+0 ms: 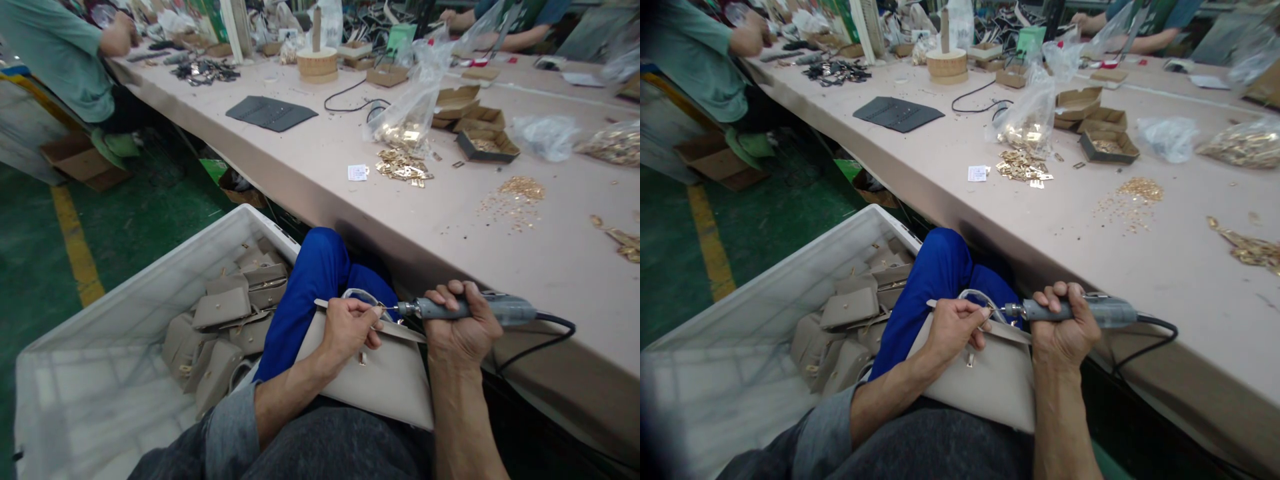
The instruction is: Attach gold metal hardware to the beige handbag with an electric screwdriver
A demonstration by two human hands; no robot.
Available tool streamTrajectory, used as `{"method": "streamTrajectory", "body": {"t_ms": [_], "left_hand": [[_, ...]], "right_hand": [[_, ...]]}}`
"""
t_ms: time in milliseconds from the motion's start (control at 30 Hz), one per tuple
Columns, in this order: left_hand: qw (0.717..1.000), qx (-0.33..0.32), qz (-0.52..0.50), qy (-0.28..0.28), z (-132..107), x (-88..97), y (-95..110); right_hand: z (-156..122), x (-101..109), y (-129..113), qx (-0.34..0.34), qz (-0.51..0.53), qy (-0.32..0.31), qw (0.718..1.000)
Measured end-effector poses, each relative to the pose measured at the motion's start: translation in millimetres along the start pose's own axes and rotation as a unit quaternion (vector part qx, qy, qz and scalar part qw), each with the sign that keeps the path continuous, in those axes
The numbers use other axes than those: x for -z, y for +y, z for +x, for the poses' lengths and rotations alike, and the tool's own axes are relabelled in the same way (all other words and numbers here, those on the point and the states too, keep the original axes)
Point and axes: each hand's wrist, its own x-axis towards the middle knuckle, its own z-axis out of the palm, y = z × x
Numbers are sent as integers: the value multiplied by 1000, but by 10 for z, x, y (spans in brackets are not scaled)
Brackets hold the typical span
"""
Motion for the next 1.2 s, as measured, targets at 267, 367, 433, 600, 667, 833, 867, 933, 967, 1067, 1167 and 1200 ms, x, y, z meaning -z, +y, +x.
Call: {"method": "streamTrajectory", "body": {"t_ms": [267, 367, 433, 600, 667, 833, 867, 933, 967, 1067, 1167, 1200], "left_hand": [[1000, -10, 19, 5, 10, -10, 4], [1000, -11, 27, 10, 17, -10, 0], [999, -10, 35, 13, 17, -11, 3], [999, -3, 36, 14, 17, -10, 15], [999, -1, 40, 14, 23, -6, 8], [998, -3, 57, 18, 43, 6, -15], [998, -4, 57, 18, 42, 6, -14], [998, -4, 56, 19, 33, 0, -3], [998, -3, 54, 19, 26, -4, 6], [999, -1, 48, 21, 6, -14, 32], [998, -1, 51, 23, 0, -16, 40], [998, -1, 55, 25, 1, -16, 39]], "right_hand": [[-18, -37, -1, 2, -14, 3, 1000], [-15, -33, -6, -2, -15, 3, 1000], [-12, -28, -11, -2, -15, 2, 1000], [-18, -34, -21, 4, -16, -1, 1000], [-23, -41, -24, 5, -17, 1, 1000], [-36, -51, -33, 6, -17, -4, 1000], [-39, -55, -34, 6, -17, -4, 1000], [-50, -68, -34, 10, -21, -2, 1000], [-57, -77, -34, 13, -24, 0, 1000], [-84, -113, -35, 24, -35, 3, 999], [-122, -158, -36, 45, -54, 5, 997], [-139, -175, -36, 54, -63, 5, 997]]}}
